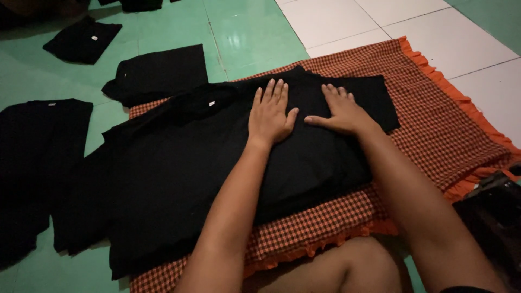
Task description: The person folds a black t-shirt on a checkered mat. They smooth the fabric, fold the sleeves inward, and fold the shirt in half. The person then picks up a folded black t-shirt from a nearby pile and places it on top of the shirt they just folded.
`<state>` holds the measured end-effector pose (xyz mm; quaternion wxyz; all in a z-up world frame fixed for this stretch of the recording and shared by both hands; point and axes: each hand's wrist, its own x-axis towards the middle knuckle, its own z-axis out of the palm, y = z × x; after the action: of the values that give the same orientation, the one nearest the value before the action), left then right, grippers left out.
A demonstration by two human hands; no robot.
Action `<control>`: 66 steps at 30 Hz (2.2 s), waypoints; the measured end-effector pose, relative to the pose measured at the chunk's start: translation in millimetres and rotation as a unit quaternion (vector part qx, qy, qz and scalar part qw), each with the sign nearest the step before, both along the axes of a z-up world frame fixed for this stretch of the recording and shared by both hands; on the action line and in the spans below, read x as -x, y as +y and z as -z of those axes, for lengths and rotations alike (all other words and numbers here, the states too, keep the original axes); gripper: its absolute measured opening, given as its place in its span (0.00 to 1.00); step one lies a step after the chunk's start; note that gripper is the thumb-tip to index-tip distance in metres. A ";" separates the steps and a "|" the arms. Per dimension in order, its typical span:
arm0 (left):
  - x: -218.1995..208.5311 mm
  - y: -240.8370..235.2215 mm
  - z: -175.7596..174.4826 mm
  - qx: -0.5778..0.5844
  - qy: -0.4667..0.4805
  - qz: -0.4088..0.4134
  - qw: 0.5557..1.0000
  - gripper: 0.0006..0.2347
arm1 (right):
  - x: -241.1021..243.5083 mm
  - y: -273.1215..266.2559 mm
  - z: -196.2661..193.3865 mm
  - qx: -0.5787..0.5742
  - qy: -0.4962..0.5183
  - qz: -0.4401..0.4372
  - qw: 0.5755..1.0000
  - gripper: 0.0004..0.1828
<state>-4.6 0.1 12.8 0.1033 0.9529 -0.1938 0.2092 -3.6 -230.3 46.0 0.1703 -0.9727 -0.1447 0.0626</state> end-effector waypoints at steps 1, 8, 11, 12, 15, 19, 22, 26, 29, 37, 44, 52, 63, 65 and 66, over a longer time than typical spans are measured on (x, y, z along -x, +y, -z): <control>1.9 -1.3 -1.0 0.000 -0.001 0.001 1.000 0.32 | 8.3 1.8 -7.1 0.000 -0.001 0.001 1.000 0.66; -4.3 0.1 5.9 -0.008 0.016 -0.005 1.000 0.33 | 65.6 41.6 -34.4 0.084 -0.045 -0.039 0.995 0.65; -11.1 7.5 1.9 0.021 0.031 0.019 0.999 0.31 | 73.4 48.3 -22.0 0.111 -0.054 -0.053 0.991 0.65; -14.4 11.0 -0.3 0.044 0.051 0.043 0.997 0.30 | 73.5 48.2 -16.0 0.105 -0.070 -0.050 0.991 0.66; -56.0 27.0 25.9 0.140 0.106 0.107 0.979 0.24 | 76.6 44.5 -9.8 0.097 -0.090 -0.053 0.990 0.65; -34.9 55.9 4.4 0.246 0.091 0.179 0.948 0.16 | 76.2 43.2 -10.4 0.098 -0.099 -0.053 0.989 0.65; 14.7 75.1 -9.7 0.120 -0.059 0.139 0.981 0.13 | 78.6 44.7 -11.9 0.099 -0.093 -0.056 0.989 0.64; 84.7 114.1 -28.1 0.013 -0.105 0.031 0.994 0.21 | 77.4 51.4 -24.6 0.138 -0.087 -0.040 0.986 0.65; 113.9 150.9 -39.0 -0.023 -0.078 -0.063 0.995 0.29 | 75.4 69.6 -43.1 0.195 -0.125 -0.048 0.972 0.66; 113.8 205.7 -12.0 0.024 -0.084 -0.168 0.982 0.32 | 27.8 161.3 -18.8 0.101 -0.210 -0.205 0.951 0.45; 123.9 200.5 -33.2 0.060 0.062 -0.179 0.980 0.39 | -19.5 176.5 -0.8 0.120 -0.084 -0.178 0.973 0.61; 138.8 218.8 -45.5 0.121 0.112 -0.196 0.967 0.37 | 42.4 206.6 -33.8 0.161 -0.145 -0.148 0.965 0.57; 257.0 269.3 -66.7 0.189 0.238 -0.394 0.867 0.36 | 79.9 341.0 -2.9 0.000 -0.216 -0.360 0.908 0.40; 264.0 277.0 -66.2 0.205 0.252 -0.402 0.856 0.36 | 78.6 365.0 -4.1 -0.003 -0.203 -0.391 0.898 0.39; 268.6 281.3 -65.6 0.216 0.267 -0.403 0.848 0.37 | 79.5 377.3 -3.4 -0.008 -0.192 -0.416 0.889 0.39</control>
<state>-273.2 281.4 78.4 0.2612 0.9198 0.2928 0.0069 -83.1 147.0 49.4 0.1053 -0.8152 -0.5662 -0.0610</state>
